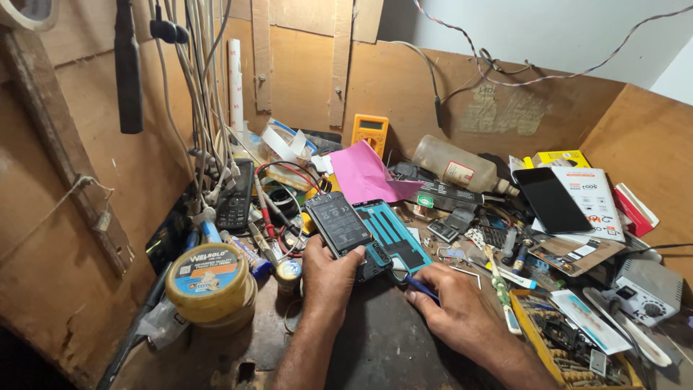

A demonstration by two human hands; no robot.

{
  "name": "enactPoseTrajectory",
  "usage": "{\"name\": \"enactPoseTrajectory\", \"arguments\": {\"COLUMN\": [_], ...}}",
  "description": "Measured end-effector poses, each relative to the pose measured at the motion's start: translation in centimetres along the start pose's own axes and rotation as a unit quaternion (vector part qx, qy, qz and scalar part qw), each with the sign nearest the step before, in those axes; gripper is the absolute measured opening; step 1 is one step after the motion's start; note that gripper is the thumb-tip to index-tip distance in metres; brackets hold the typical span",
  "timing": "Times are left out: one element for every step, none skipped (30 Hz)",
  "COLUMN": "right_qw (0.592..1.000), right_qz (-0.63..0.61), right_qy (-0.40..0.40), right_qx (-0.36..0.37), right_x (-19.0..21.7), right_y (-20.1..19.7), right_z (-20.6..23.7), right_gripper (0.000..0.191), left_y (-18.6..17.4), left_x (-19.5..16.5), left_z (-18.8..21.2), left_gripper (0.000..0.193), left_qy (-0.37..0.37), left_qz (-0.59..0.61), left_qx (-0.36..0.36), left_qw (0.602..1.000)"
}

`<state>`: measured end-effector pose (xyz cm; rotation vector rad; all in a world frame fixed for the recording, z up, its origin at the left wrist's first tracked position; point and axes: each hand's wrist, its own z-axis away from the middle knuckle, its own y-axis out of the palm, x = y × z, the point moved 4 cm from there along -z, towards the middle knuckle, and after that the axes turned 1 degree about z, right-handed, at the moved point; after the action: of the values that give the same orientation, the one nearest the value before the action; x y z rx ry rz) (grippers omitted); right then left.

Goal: The person uses a small screwdriver to remove screws from the back of a teal smartphone. They then lift the back cover, disconnect the battery, and place the cover aside. The person continues to manipulate the internal components with the screwdriver.

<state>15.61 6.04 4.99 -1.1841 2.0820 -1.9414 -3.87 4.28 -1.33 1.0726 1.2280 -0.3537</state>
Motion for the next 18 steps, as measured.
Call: {"name": "enactPoseTrajectory", "arguments": {"right_qw": [1.000,0.999,0.998,0.997,0.996,0.994,0.993,0.992,0.991,0.991,0.991,0.989,0.989,0.989,0.988,0.989,0.989,0.989], "right_qz": [-0.002,-0.004,-0.005,-0.012,-0.019,-0.025,-0.034,-0.043,-0.053,-0.069,-0.085,-0.102,-0.102,-0.102,-0.102,-0.095,-0.088,-0.082], "right_qy": [0.017,0.034,0.052,0.063,0.073,0.084,0.093,0.101,0.109,0.087,0.065,0.042,0.026,0.010,-0.005,-0.013,-0.020,-0.028], "right_qx": [-0.009,-0.018,-0.027,-0.039,-0.050,-0.061,-0.063,-0.065,-0.066,-0.075,-0.086,-0.097,-0.102,-0.108,-0.114,-0.116,-0.118,-0.120], "right_x": [-0.2,-0.4,-0.6,-0.7,-0.8,-0.9,-0.9,-0.9,-0.9,-0.7,-0.4,-0.1,0.1,0.3,0.5,0.7,0.8,1.0], "right_y": [0.0,-0.1,-0.2,-0.3,-0.4,-0.4,-0.4,-0.2,0.0,0.2,0.5,0.6,0.8,1.0,1.1,1.1,1.1,1.1], "right_z": [-0.1,-0.2,-0.3,-0.5,-0.8,-1.0,-1.3,-1.6,-1.9,-2.1,-2.4,-2.7,-2.9,-3.0,-3.0,-3.0,-3.0,-3.0], "right_gripper": [0.027,0.027,0.027,0.027,0.028,0.029,0.029,0.029,0.030,0.029,0.027,0.026,0.026,0.026,0.025,0.025,0.024,0.024], "left_y": [-0.1,-0.2,-0.2,-0.2,-0.2,-0.2,-0.2,-0.2,-0.2,-0.3,-0.3,-0.2,-0.2,-0.2,-0.2,-0.2,-0.2,-0.1], "left_x": [0.0,0.1,0.1,0.2,0.2,0.2,0.3,0.3,0.2,0.3,0.4,0.4,0.4,0.4,0.4,0.4,0.4,0.4], "left_z": [0.0,0.0,0.0,-0.1,-0.1,-0.1,-0.1,-0.1,-0.1,-0.1,-0.1,-0.1,-0.1,-0.1,-0.1,-0.1,-0.1,-0.1], "left_gripper": [0.039,0.038,0.038,0.038,0.038,0.038,0.038,0.038,0.038,0.038,0.038,0.038,0.038,0.037,0.037,0.037,0.037,0.038], "left_qy": [0.001,0.001,0.001,0.001,0.000,-0.002,0.001,0.004,0.007,0.005,0.002,0.001,0.004,0.007,0.010,0.010,0.009,0.009], "left_qz": [-0.002,-0.005,-0.007,0.004,0.015,0.026,0.022,0.019,0.015,0.018,0.021,0.024,0.025,0.027,0.028,0.031,0.033,0.036], "left_qx": [-0.001,-0.001,-0.001,0.001,0.004,0.006,0.006,0.006,0.005,0.004,0.004,0.003,0.004,0.005,0.007,0.007,0.007,0.007], "left_qw": [1.000,1.000,1.000,1.000,1.000,1.000,1.000,1.000,1.000,1.000,1.000,1.000,1.000,1.000,1.000,0.999,0.999,0.999]}}
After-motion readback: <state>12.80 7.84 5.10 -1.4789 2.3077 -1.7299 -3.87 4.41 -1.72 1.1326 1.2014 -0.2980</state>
